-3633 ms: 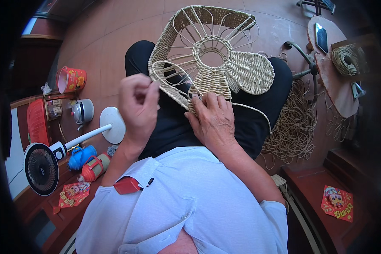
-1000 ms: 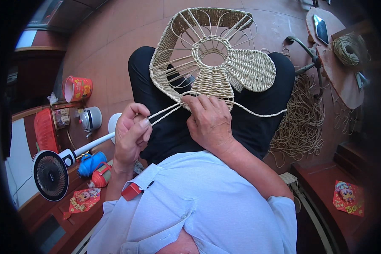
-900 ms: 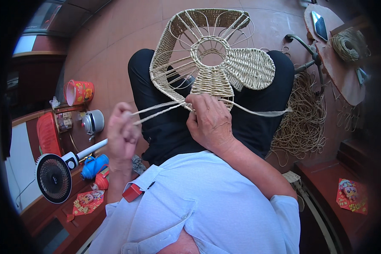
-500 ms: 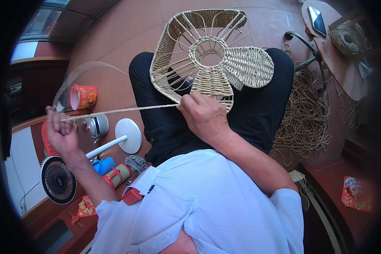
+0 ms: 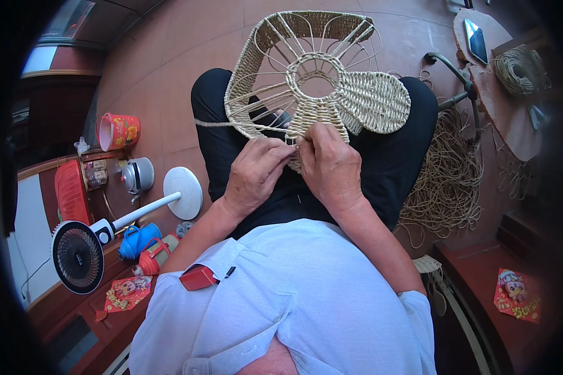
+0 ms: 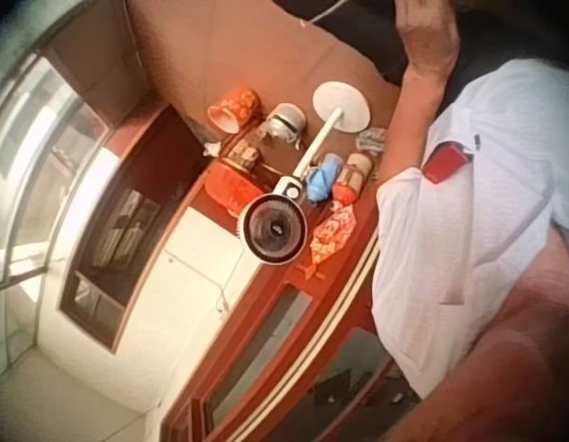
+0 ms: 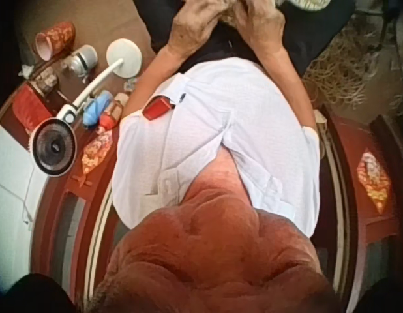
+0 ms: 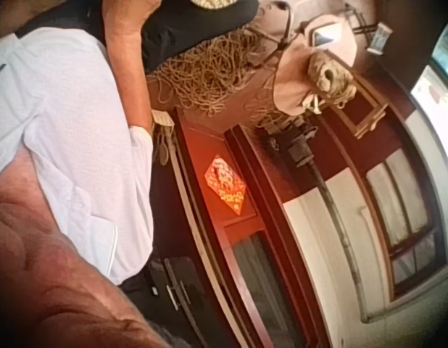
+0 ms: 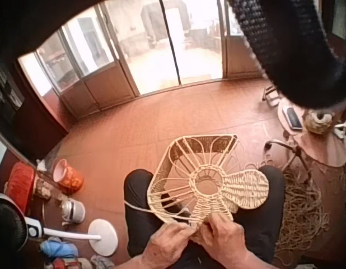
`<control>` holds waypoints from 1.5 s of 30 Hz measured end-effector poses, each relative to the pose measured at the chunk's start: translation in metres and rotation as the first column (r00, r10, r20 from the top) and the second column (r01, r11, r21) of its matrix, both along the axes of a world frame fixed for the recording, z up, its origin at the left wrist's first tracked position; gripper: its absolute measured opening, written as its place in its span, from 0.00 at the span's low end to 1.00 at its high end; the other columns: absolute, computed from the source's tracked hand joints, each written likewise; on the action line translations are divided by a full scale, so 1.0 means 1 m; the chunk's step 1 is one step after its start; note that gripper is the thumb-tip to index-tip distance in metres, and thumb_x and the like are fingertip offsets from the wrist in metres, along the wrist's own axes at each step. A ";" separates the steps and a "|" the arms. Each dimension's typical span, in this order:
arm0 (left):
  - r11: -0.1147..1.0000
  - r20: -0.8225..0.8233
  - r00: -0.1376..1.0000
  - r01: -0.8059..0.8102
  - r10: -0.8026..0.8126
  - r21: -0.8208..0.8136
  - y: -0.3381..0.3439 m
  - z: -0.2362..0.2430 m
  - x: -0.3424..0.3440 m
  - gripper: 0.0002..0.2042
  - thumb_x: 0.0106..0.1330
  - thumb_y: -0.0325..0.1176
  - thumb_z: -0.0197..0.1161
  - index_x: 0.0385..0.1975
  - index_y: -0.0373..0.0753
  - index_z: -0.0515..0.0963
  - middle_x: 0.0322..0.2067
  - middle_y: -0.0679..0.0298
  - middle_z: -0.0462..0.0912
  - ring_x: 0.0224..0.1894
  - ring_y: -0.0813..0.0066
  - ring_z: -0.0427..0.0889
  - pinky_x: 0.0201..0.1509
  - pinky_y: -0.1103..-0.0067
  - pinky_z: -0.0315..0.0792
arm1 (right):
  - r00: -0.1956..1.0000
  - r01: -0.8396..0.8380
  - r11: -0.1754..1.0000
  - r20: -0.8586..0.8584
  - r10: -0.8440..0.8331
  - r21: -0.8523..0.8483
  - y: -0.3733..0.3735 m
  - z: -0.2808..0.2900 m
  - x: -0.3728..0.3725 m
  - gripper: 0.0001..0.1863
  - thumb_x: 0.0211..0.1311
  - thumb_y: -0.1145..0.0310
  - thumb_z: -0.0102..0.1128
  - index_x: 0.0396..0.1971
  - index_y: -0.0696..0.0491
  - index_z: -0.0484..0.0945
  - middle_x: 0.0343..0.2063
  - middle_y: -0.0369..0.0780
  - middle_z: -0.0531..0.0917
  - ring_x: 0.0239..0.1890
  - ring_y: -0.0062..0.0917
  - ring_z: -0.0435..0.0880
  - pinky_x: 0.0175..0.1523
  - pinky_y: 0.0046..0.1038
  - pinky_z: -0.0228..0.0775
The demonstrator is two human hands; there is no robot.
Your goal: Perform weaving on a heart-shaped wicker basket frame using natural fibers.
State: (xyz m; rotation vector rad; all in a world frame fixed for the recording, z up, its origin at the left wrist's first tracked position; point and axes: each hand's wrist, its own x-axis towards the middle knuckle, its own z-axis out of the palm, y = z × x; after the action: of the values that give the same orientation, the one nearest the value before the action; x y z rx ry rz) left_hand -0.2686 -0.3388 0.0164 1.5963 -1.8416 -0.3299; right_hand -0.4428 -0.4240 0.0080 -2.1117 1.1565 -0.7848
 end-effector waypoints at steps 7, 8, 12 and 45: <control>1.000 0.085 0.996 0.019 -0.018 -0.009 0.005 -0.004 0.005 0.20 0.61 0.19 0.73 0.55 0.37 0.86 0.46 0.59 0.86 0.47 0.57 0.87 0.52 0.66 0.83 | 0.996 0.002 0.999 0.085 -0.005 0.040 -0.003 -0.001 -0.001 0.10 0.70 0.71 0.73 0.37 0.55 0.78 0.32 0.44 0.84 0.30 0.41 0.87 0.34 0.39 0.79; 0.999 0.129 0.991 0.039 -0.040 0.006 0.005 -0.002 0.006 0.20 0.63 0.20 0.72 0.56 0.38 0.85 0.46 0.59 0.86 0.47 0.57 0.87 0.52 0.66 0.83 | 0.996 0.000 0.999 0.094 -0.004 0.040 -0.003 0.000 -0.001 0.09 0.70 0.71 0.73 0.38 0.55 0.79 0.33 0.44 0.84 0.30 0.41 0.87 0.35 0.38 0.79; 0.993 0.365 0.926 0.060 -0.092 0.098 0.004 0.005 0.007 0.16 0.67 0.22 0.67 0.55 0.39 0.86 0.44 0.60 0.85 0.46 0.58 0.86 0.52 0.66 0.82 | 0.991 0.013 0.995 0.134 -0.025 0.094 -0.003 0.000 -0.004 0.09 0.70 0.72 0.73 0.39 0.55 0.80 0.33 0.44 0.85 0.31 0.41 0.88 0.35 0.37 0.80; 0.682 -0.309 0.947 0.168 0.089 0.712 -0.039 0.015 0.032 0.21 0.72 0.25 0.66 0.63 0.29 0.77 0.46 0.50 0.90 0.49 0.49 0.90 0.59 0.62 0.80 | 0.999 0.000 0.998 0.033 -0.002 0.063 0.006 -0.007 -0.002 0.08 0.63 0.72 0.75 0.40 0.52 0.84 0.33 0.40 0.81 0.32 0.37 0.87 0.38 0.39 0.79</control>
State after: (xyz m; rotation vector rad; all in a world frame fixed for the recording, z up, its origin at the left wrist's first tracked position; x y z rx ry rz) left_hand -0.2365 -0.3780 0.0309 1.8458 -1.5516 -1.4245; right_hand -0.4452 -0.4181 0.0005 -2.0395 1.1496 -0.7713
